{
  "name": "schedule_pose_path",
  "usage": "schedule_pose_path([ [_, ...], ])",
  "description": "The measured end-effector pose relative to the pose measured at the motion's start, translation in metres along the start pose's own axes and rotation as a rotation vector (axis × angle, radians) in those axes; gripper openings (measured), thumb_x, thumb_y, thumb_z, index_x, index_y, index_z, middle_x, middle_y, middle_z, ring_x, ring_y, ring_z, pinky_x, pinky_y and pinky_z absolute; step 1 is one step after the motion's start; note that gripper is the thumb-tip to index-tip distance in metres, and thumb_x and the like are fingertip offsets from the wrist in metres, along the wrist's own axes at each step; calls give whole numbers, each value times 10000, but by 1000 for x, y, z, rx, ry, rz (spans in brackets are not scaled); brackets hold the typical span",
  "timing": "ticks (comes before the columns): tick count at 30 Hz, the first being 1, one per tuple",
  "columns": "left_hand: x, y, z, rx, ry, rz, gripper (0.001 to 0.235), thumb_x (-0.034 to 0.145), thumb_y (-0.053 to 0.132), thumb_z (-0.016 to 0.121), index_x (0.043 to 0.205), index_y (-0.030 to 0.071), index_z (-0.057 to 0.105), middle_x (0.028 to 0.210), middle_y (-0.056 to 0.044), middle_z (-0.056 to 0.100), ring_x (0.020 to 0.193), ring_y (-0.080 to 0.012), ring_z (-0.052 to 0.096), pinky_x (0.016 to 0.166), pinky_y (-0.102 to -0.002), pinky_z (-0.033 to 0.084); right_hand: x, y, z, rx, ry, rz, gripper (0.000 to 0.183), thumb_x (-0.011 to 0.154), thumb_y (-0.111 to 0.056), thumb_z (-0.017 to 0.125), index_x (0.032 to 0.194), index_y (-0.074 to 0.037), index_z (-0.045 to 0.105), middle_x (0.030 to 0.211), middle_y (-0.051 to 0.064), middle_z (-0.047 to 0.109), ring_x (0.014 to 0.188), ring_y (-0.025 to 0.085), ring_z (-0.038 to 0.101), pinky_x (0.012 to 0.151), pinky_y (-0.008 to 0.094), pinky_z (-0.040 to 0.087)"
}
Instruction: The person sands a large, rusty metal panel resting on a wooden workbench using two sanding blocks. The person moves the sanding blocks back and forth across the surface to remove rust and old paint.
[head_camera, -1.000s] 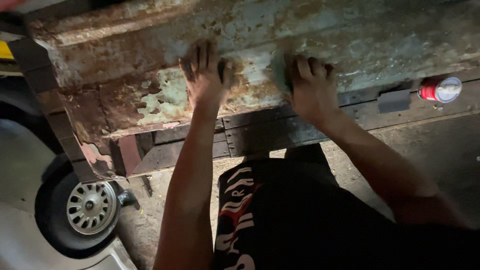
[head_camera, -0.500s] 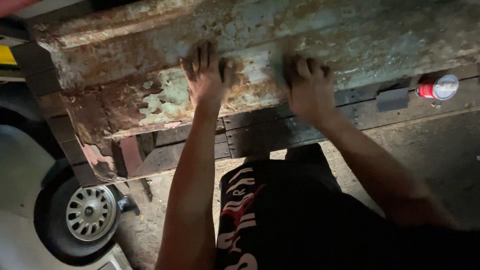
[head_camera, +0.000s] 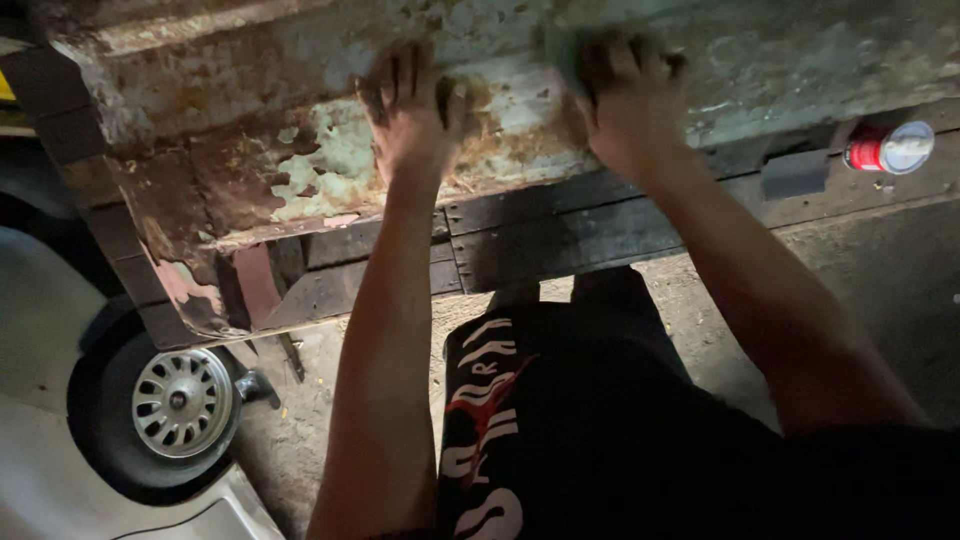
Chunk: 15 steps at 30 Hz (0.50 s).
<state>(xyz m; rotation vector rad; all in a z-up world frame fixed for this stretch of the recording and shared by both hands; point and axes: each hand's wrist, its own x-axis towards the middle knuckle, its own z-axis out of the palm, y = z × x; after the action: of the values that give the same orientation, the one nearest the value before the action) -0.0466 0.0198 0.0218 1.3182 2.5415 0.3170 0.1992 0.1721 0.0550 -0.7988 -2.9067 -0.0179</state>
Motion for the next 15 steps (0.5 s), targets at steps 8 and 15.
schedule_pose_path([
  [8, 5, 0, -1, 56, -72, -17, 766, 1055, 638, 375, 1647, 193, 177, 1712, -123, 176, 1577, -320, 125, 1227, -663, -24, -55, -29, -4, -107, -33, 5, 760, 897, -317, 706, 1594, -79, 519, 1465, 186, 421, 1377, 418, 434, 1068, 699, 370],
  [15, 0, 4, -7, 46, -50, -17, 751, 1044, 608, 379, 1642, 184, 214, 1701, -98, 242, 1579, -310, 152, 1248, -640, -9, 13, 2, 42, -78, 187, 26, 544, 1050, -366, 698, 1474, -62, 544, 1401, 164, 413, 1324, 430, 434, 955, 721, 364],
])
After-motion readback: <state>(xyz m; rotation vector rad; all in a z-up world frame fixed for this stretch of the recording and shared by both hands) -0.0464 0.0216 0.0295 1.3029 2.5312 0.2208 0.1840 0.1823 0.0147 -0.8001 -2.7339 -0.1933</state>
